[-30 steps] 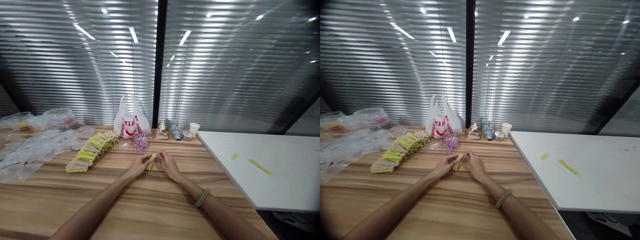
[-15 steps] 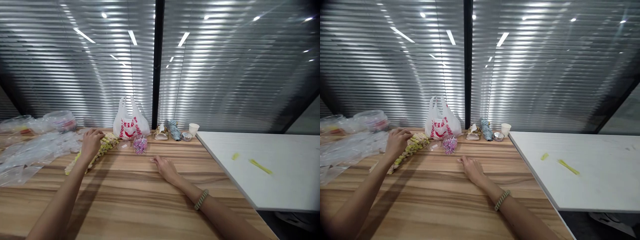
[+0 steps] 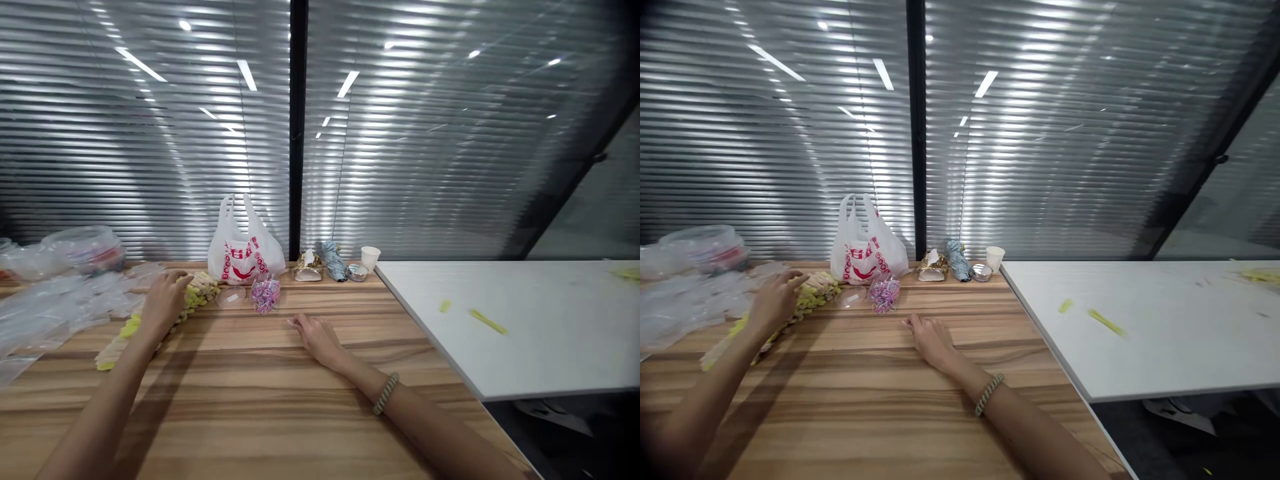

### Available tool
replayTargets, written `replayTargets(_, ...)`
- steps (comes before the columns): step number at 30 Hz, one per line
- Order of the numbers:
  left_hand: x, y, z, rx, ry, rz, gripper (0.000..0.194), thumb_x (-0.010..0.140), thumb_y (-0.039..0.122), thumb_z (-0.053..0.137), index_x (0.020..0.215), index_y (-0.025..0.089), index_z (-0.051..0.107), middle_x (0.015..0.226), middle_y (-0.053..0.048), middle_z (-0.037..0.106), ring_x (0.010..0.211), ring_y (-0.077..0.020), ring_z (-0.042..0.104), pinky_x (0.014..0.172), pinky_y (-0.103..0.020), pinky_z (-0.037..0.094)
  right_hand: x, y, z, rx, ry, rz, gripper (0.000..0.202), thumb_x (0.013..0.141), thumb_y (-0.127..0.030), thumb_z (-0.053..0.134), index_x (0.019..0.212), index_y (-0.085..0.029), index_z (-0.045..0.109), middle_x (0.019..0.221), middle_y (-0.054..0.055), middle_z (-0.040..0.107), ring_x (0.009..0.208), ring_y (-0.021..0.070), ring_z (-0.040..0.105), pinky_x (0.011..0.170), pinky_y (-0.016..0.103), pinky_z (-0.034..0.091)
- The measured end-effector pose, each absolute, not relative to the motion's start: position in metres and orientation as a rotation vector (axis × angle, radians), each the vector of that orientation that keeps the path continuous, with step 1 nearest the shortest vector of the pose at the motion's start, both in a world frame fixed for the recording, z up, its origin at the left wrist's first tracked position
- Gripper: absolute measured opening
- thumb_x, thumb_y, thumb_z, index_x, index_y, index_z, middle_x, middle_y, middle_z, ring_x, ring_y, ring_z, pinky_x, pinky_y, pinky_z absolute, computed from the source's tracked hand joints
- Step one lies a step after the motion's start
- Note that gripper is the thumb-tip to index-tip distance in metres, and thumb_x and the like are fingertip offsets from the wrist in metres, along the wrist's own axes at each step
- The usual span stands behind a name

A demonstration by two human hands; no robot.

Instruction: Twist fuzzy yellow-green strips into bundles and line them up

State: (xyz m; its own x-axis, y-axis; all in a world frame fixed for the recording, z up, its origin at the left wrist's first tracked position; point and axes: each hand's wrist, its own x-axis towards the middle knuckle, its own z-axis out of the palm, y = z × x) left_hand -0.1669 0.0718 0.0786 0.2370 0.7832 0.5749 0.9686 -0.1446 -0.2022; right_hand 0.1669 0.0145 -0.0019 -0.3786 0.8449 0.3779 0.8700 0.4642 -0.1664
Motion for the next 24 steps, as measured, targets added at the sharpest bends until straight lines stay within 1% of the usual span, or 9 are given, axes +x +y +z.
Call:
replayTargets(3, -0.126, 0.07, 0.082, -2.063, -1.541, -0.749, 0.037, 0.078, 0.01, 0.034, 0.107, 0.009, 0.057, 0.109, -0.014, 0.055, 0.1, -0.0257, 0.049, 0.082, -0.037, 0.04, 0.167, 0.015, -0.001, -1.423, -2.269, -0.072, 0.029, 0.093, -0.034, 0.024, 0.097, -0.02, 0.05, 0.079, 0.004, 0.066, 0.069, 0.0182, 0.061, 0.054, 0.023, 0.033)
replayTargets(6, -0.068, 0.059, 0.071, -2.411, -1.404, -1.004, 0.035, 0.083, 0.021, 0.036, 0.111, 0.015, 0.055, 0.108, -0.011, 0.058, 0.095, -0.0219, 0.054, 0.082, -0.034, 0.043, 0.168, 0.015, 0.0, -1.405, -2.179, -0.03, 0.028, 0.093, -0.034, 0.024, 0.097, -0.02, 0.049, 0.079, 0.003, 0.066, 0.069, 0.0174, 0.061, 0.054, 0.023, 0.033)
replayTargets(8, -0.036, 0.049, 0.055, -2.698, -1.259, -1.107, 0.037, 0.083, 0.023, 0.036, 0.118, 0.018, 0.05, 0.116, -0.009, 0.054, 0.105, -0.0206, 0.05, 0.088, -0.034, 0.041, 0.169, 0.015, 0.0, -1.383, -2.117, 0.004, 0.026, 0.093, -0.032, 0.025, 0.098, -0.021, 0.048, 0.081, 0.003, 0.066, 0.07, 0.0167, 0.061, 0.055, 0.023, 0.034)
replayTargets(10, -0.015, 0.041, 0.037, -2.87, -1.237, -1.216, 0.039, 0.083, 0.025, 0.038, 0.121, 0.019, 0.046, 0.121, -0.009, 0.051, 0.112, -0.0199, 0.046, 0.093, -0.036, 0.038, 0.17, 0.016, 0.0, -1.354, -2.074, 0.048, 0.024, 0.092, -0.03, 0.027, 0.097, -0.02, 0.048, 0.08, 0.003, 0.065, 0.069, 0.016, 0.06, 0.056, 0.022, 0.034)
replayTargets(12, -0.005, 0.036, 0.02, -2.958, -1.341, -1.328, 0.038, 0.083, 0.028, 0.04, 0.119, 0.019, 0.048, 0.119, -0.009, 0.054, 0.11, -0.0199, 0.048, 0.093, -0.037, 0.038, 0.17, 0.016, 0.0, -1.323, -2.051, 0.093, 0.022, 0.092, -0.028, 0.028, 0.096, -0.02, 0.048, 0.078, 0.002, 0.064, 0.067, 0.0154, 0.06, 0.057, 0.022, 0.035)
replayTargets(14, -0.003, 0.033, 0.009, -3.016, -1.467, -1.409, 0.036, 0.083, 0.03, 0.039, 0.113, 0.017, 0.054, 0.113, -0.01, 0.058, 0.105, -0.0202, 0.052, 0.093, -0.039, 0.038, 0.171, 0.017, -0.001, -1.292, -2.041, 0.133, 0.021, 0.091, -0.028, 0.03, 0.096, -0.02, 0.049, 0.079, 0.002, 0.064, 0.068, 0.0153, 0.059, 0.058, 0.022, 0.036)
replayTargets(18, -0.004, 0.033, 0.0, -3.115, -1.594, -1.543, 0.034, 0.082, 0.033, 0.042, 0.105, 0.017, 0.059, 0.11, -0.009, 0.061, 0.103, -0.0202, 0.054, 0.093, -0.039, 0.038, 0.171, 0.02, -0.005, -1.26, -2.019, 0.199, 0.019, 0.09, -0.025, 0.031, 0.096, -0.02, 0.049, 0.082, 0.003, 0.064, 0.073, 0.0156, 0.059, 0.062, 0.022, 0.038)
replayTargets(20, -0.002, 0.033, -0.002, -3.142, -1.652, -1.64, 0.036, 0.079, 0.033, 0.046, 0.109, 0.016, 0.057, 0.113, -0.01, 0.059, 0.101, -0.0202, 0.055, 0.092, -0.038, 0.04, 0.171, 0.021, -0.006, -1.242, -2.02, 0.232, 0.019, 0.09, -0.024, 0.031, 0.096, -0.02, 0.048, 0.084, 0.003, 0.063, 0.075, 0.0155, 0.059, 0.064, 0.022, 0.038)
replayTargets(24, 0.002, 0.032, -0.005, -3.162, -1.688, -1.841, 0.048, 0.075, 0.03, 0.051, 0.122, 0.018, 0.045, 0.124, -0.01, 0.05, 0.103, -0.0187, 0.054, 0.092, -0.037, 0.041, 0.172, 0.02, -0.004, -1.128, -2.109, 0.308, 0.018, 0.09, -0.023, 0.033, 0.098, -0.02, 0.048, 0.089, 0.003, 0.063, 0.079, 0.0155, 0.059, 0.068, 0.023, 0.039)
